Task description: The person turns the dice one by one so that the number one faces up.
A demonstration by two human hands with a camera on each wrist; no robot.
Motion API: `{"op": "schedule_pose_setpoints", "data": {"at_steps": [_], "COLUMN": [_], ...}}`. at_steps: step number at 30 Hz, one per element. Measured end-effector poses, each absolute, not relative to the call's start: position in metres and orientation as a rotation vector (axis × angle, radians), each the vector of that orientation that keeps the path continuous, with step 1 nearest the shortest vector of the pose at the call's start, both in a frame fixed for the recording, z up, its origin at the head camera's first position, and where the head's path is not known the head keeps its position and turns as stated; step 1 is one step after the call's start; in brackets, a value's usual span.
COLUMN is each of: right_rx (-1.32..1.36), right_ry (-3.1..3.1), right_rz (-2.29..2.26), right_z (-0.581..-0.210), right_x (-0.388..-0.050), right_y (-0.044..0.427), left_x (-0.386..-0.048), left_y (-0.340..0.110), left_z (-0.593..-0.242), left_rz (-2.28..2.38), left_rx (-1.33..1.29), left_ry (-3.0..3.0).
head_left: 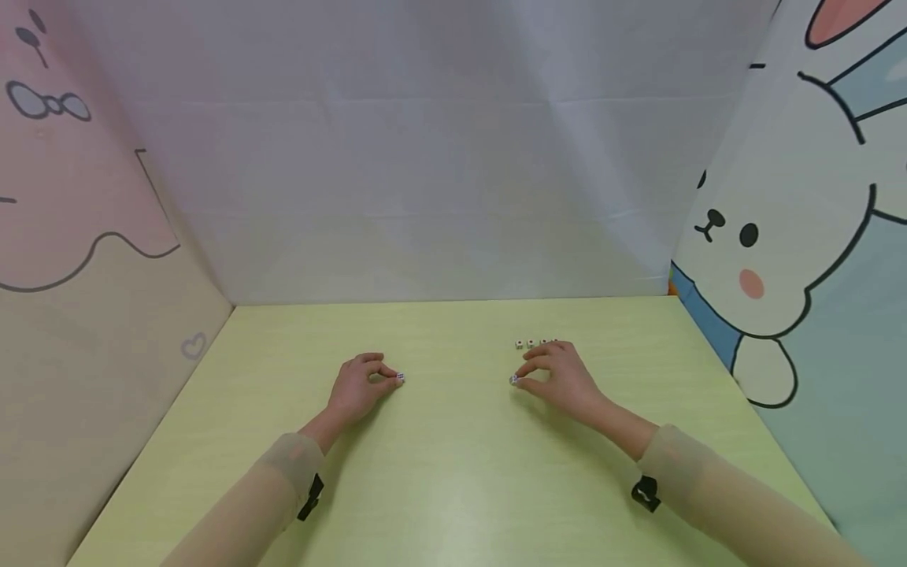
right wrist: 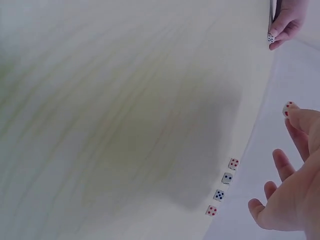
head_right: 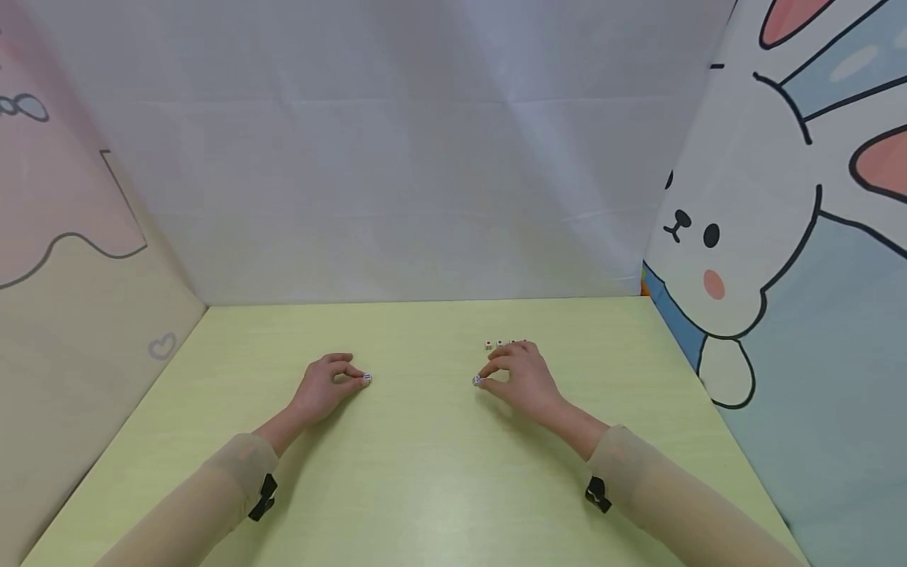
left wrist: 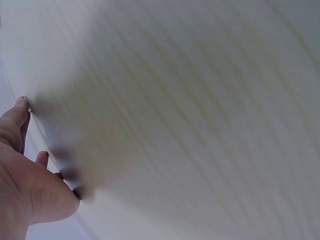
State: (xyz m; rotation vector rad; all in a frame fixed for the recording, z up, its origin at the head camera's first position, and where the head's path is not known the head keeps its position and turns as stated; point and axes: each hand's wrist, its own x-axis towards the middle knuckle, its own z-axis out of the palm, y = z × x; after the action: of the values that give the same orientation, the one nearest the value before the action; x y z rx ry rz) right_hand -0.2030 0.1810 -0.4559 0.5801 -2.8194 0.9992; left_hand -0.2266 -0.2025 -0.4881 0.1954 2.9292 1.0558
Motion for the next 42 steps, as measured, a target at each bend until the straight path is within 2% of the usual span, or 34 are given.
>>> {"op": "schedule_pose_setpoints", "data": {"at_steps": [8, 18, 21, 30, 42], "right_rx": [0.515, 0.237, 0.221, 0.307, 0.318], "right_ry": [-2.765, -2.714, -2.719, -2.865, -2.91], "right_rz": [1.442, 1.802, 1.763, 1.221, 1.109], "right_z": [-0.459, -0.471, -0.475, -0.486, -0.496], "right_x": [-0.202, -0.198, -0.2, -0.2, -0.196], "right_y": [0.183, 0.18, 0.18, 0.177, 0.179], "left_x": [-0.224, -0.225, -0.225, -0.225, -0.224], "left_y": [-0.203, -0.203, -0.203, -0.203, -0.202], "left_z": [-0.49, -0.493, -0.494, -0.494, -0.494], "left_rz": [1.079, 1.077, 1.079, 1.074, 1.074], "left_rx": [0.196, 0.195, 0.193, 0.198, 0.199], "left_ry": [2.917, 2.922, 2.921, 2.92, 2.918]}}
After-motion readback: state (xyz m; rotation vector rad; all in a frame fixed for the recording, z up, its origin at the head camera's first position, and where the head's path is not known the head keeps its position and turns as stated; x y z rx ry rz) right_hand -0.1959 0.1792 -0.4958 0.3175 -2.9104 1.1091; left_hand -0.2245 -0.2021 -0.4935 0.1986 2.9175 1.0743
